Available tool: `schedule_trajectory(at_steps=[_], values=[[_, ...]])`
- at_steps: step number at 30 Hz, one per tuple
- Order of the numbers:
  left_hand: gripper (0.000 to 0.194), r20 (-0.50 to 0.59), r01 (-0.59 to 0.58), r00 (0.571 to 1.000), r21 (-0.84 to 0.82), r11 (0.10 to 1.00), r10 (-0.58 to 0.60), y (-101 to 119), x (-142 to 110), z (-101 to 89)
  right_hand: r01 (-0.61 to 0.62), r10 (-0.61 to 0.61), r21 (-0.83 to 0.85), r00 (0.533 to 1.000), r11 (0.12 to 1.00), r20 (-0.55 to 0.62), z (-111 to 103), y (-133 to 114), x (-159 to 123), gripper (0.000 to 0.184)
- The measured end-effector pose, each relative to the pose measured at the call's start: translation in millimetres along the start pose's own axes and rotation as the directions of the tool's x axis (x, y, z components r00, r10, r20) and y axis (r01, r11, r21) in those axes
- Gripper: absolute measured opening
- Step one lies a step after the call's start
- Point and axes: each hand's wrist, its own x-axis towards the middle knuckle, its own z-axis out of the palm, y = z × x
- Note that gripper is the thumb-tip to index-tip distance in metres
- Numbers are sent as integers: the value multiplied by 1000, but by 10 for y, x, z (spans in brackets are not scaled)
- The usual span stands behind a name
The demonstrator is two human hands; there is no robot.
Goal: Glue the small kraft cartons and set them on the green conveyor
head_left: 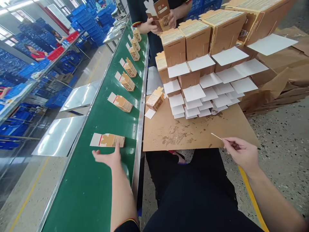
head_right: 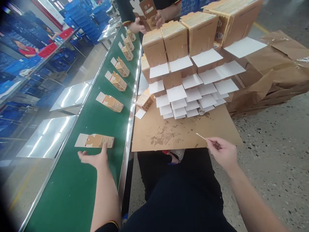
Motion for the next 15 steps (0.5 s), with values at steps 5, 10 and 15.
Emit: schedule_trajectory(at_steps=[5,10,15], values=[[58,-54,-325,944,-349,879,327,677,128,432,-65,53,-79,987,995,-153,-174,163,41,38],[40,479,-31,822,-502,864,308,1926,761,1584,1,-31,-355,996,935,-78,-80,-33,560,13],[38,866,69,468,-234,970,176,2471,848,2080,98,-68,-545,995,833,75,165,-260,1172,17]])
